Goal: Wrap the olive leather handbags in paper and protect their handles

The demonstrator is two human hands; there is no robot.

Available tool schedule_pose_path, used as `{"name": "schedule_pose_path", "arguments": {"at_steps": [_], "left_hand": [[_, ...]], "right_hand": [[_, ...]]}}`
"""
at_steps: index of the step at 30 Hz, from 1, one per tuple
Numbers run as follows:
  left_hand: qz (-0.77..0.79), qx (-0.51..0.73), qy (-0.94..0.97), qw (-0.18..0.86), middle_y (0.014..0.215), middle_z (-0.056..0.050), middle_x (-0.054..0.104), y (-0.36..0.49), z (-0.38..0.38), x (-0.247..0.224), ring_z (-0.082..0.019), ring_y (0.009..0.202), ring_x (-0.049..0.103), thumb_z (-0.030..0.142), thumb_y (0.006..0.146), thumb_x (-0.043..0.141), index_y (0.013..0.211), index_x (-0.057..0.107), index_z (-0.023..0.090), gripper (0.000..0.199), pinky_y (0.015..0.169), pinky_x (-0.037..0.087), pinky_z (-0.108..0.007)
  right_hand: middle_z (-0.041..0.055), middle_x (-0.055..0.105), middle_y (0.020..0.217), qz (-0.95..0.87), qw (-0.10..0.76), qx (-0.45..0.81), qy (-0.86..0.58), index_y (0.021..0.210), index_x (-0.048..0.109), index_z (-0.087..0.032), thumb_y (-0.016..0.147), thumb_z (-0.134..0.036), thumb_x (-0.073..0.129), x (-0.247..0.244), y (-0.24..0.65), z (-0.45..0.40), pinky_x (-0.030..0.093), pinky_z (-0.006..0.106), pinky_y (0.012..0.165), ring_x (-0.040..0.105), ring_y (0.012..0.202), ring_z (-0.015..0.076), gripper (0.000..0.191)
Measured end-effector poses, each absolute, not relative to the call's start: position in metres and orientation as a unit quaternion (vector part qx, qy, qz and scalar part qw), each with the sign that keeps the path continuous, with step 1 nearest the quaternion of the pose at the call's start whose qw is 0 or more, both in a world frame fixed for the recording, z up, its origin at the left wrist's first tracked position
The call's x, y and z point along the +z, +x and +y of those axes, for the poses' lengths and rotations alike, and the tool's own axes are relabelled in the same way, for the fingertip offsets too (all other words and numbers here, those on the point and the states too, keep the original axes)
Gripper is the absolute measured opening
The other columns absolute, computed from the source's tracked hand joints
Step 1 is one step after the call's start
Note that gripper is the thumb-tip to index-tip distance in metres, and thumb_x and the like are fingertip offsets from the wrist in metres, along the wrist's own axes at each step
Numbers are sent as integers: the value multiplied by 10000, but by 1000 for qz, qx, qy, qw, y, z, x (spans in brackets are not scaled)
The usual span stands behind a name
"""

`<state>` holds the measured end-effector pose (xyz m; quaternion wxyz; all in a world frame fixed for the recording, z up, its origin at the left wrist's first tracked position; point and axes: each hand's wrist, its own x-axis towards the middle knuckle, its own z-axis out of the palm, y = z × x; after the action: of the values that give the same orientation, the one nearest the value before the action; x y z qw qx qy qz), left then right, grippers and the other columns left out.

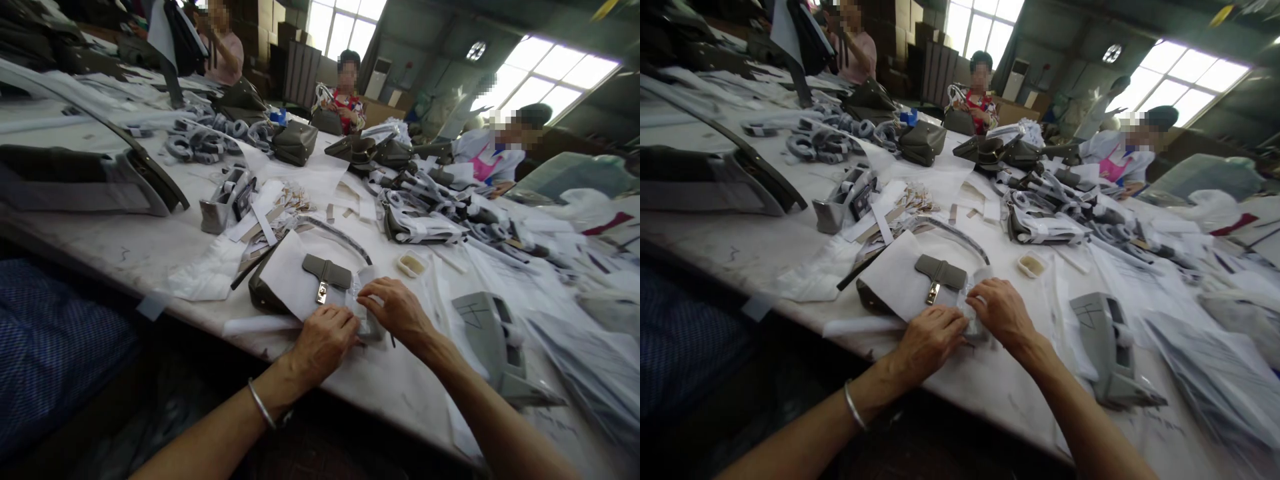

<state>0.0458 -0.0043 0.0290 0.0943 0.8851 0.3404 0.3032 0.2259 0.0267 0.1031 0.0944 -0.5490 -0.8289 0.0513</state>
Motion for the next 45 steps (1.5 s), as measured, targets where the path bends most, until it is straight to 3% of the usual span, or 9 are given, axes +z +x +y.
{"name": "schedule_pose_path", "arguments": {"at_steps": [7,15,22,27,31,34,36,40,45], "left_hand": [[357,340,863,111,1221,-103,627,40,-5,32,-242,1116,608,187,892,630,1234,508,156,364,979,513,-396],[356,338,860,142,1177,-75,633,40,-6,35,-204,1135,594,164,893,620,1174,534,171,294,1024,500,-365],[363,350,843,186,1183,-88,615,39,-6,37,-221,1134,587,113,876,587,1218,513,164,353,1021,499,-386],[363,383,829,185,1118,-83,636,40,1,33,-196,1080,604,44,901,436,1179,534,160,317,986,516,-365],[383,328,858,94,1101,-94,658,17,11,51,-199,1057,616,57,915,444,1132,580,138,268,969,516,-359],[416,254,873,-31,1215,-97,647,-24,17,69,-271,1241,530,227,932,575,1184,595,165,261,1109,372,-497],[420,203,881,-73,1269,-91,634,-53,18,75,-299,1289,492,351,882,673,1223,585,185,390,1143,293,-537],[396,141,901,-107,1402,-113,548,-85,16,71,-300,1328,455,386,775,788,1358,484,191,685,1134,285,-512],[426,162,879,-139,1350,-97,590,-63,3,59,-275,1263,510,287,839,726,1329,512,208,540,1075,324,-506]], "right_hand": [[31,726,829,-791,100,50,-601,881,715,-240,880,-248,625,97,228,-16,446,333,749,635,807,224,91],[31,730,849,-788,228,56,-569,888,694,-244,910,-215,577,69,219,-31,423,338,791,634,832,214,123],[68,743,881,-769,296,-63,-563,927,685,-196,952,-275,539,102,231,-32,424,368,791,655,824,226,168],[50,724,1011,-798,354,26,-487,1034,653,-218,960,-225,532,94,204,-35,499,331,863,656,958,196,143],[127,635,1288,-836,310,4,-453,1286,539,-163,942,-221,532,52,194,-30,500,385,996,597,1186,236,349],[174,593,1350,-853,248,-73,-452,1340,503,-123,870,-241,620,30,198,-26,467,481,1039,553,1246,315,499],[176,585,1364,-855,220,-94,-461,1361,496,-116,827,-181,634,26,200,-25,460,482,1042,547,1249,326,555],[127,628,1331,-853,209,-110,-466,1324,558,-157,838,-59,530,29,202,-22,474,424,1001,592,1193,284,496],[93,686,1251,-852,230,-139,-450,1273,598,-155,928,-61,451,34,220,-24,476,387,969,631,1145,241,386]]}}
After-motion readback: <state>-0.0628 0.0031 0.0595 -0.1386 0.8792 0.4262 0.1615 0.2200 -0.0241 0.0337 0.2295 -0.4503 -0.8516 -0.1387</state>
